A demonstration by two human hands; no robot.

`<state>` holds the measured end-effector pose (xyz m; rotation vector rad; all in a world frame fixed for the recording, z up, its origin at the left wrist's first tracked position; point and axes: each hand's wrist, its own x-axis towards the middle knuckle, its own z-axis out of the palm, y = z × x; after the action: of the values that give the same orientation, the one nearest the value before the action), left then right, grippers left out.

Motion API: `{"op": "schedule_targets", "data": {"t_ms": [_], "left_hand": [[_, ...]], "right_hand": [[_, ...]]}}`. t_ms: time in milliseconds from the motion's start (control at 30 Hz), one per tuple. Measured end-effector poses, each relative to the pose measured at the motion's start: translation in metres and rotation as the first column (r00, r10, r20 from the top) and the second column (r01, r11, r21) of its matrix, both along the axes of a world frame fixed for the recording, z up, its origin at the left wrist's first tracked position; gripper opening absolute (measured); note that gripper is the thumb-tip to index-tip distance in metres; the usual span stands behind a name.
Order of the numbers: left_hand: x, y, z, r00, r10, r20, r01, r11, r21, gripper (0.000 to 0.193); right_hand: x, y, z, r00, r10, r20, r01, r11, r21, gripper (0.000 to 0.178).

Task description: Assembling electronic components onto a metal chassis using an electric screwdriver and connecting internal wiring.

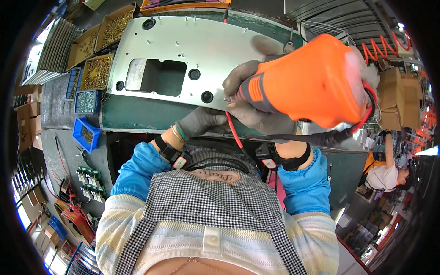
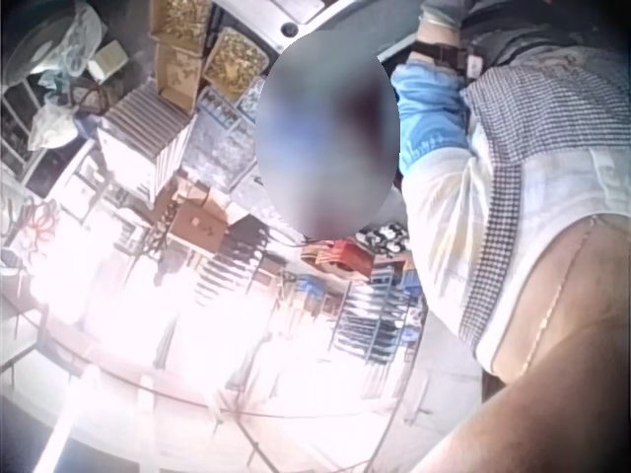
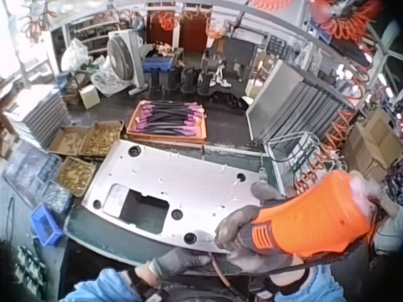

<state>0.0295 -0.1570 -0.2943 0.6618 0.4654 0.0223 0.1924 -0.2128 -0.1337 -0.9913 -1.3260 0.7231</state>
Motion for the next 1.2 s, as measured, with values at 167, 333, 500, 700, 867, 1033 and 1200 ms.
{"op": "schedule_targets", "data": {"t_ms": [167, 333, 500, 700, 867, 1033, 1200], "left_hand": [[-0.002, 0.014, 0.0, 0.972, 0.061, 0.229, -0.222, 0.572, 0.79, 0.066], [0.011, 0.02, -0.006, 0.975, 0.045, 0.216, -0.182, 0.72, 0.67, 0.054], [0.029, 0.027, -0.012, 0.931, -0.134, 0.34, -0.161, 0.685, 0.711, 0.052], [0.031, 0.023, -0.012, 0.93, 0.007, 0.369, -0.26, 0.721, 0.642, 0.057], [0.028, 0.022, -0.006, 0.934, 0.037, 0.356, -0.267, 0.735, 0.624, 0.058], [0.028, 0.022, -0.001, 0.935, 0.043, 0.352, -0.282, 0.692, 0.664, 0.058], [0.027, 0.021, 0.001, 0.937, 0.047, 0.347, -0.25, 0.785, 0.567, 0.053]], "right_hand": [[0.006, -0.007, 0.017, 0.961, 0.037, -0.274, -0.024, 0.999, 0.048, 0.084], [0.023, -0.009, 0.039, 0.95, -0.253, -0.186, 0.268, 0.961, 0.062, 0.043], [0.025, 0.005, 0.027, 0.898, -0.34, -0.278, 0.377, 0.922, 0.087, 0.054], [0.027, 0.013, 0.009, 0.906, -0.324, -0.274, 0.374, 0.914, 0.157, 0.065], [0.025, 0.017, -0.002, 0.909, -0.277, -0.312, 0.34, 0.925, 0.171, 0.068], [0.02, 0.02, -0.005, 0.924, -0.337, -0.182, 0.365, 0.918, 0.152, 0.069], [0.007, 0.034, -0.002, 0.888, -0.401, -0.224, 0.438, 0.886, 0.15, 0.073]]}}
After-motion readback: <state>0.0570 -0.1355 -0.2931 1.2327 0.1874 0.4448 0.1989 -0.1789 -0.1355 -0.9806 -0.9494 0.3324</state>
